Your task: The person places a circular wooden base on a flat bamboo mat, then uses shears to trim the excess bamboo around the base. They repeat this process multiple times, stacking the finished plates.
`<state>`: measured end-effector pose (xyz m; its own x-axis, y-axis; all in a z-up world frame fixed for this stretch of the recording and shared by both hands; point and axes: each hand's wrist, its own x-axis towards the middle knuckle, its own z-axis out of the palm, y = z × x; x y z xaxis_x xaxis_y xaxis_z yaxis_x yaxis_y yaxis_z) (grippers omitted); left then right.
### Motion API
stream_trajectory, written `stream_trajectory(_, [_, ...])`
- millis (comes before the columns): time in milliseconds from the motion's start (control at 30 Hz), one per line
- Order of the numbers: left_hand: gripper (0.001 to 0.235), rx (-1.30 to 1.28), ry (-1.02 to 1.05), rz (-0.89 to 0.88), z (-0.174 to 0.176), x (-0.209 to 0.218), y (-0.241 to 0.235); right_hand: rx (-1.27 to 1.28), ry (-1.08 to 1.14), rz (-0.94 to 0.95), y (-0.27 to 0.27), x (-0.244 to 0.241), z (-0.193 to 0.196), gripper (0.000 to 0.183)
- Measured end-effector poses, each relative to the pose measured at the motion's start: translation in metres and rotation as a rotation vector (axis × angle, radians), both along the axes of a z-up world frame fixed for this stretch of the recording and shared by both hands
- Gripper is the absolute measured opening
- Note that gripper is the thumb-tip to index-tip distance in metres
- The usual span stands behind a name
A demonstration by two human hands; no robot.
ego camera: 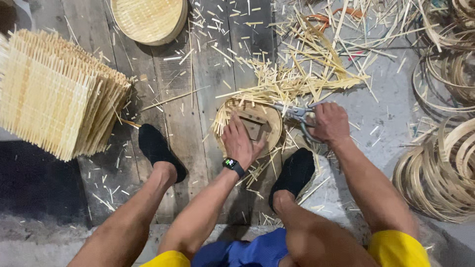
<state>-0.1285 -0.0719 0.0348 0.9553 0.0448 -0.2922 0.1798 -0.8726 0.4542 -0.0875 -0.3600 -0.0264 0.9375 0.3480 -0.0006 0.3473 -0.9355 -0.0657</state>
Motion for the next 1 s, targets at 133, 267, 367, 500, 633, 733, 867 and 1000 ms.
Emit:
stream_trajectory(133, [0.117,-0.004,-0.017,-0.189,-0.012,-0.006,0.009,-0.009,-0.055,-0.026,0.025,0.000,-0.005,0.045])
stream_trajectory(267, [0.123,-0.006,0.002,-0.254,-0.008,0.001,0.017,-0.012,0.253,-0.067,0.008,0.006,-0.002,0.051])
stream_trajectory(367, [0.128,-0.048,-0.035,-0.348,-0.009,0.002,0.023,-0.063,0.228,-0.038,-0.002,0.004,-0.001,0.036])
stream_trajectory(500, [0.132,-0.054,-0.024,-0.441,-0.008,0.013,0.030,-0.094,0.127,-0.042,0.021,0.014,-0.007,0.058])
stream_trajectory(633, [0.134,-0.059,0.009,-0.516,-0.005,0.016,0.039,-0.031,0.141,-0.021,0.023,0.011,-0.008,0.051])
stream_trajectory(733, [0.132,-0.012,-0.066,-0.613,-0.008,0.019,0.043,-0.038,0.216,-0.017,0.007,0.010,-0.001,0.042])
stream_trajectory(867, [0.128,-0.009,0.007,-0.677,-0.018,0.026,0.048,-0.048,0.149,-0.022,0.016,0.012,0.002,0.062])
stream_trajectory(1000, [0.122,0.135,-0.171,-0.769,-0.015,0.029,0.049,-0.036,0.071,0.015,0.030,0.016,-0.001,0.062])
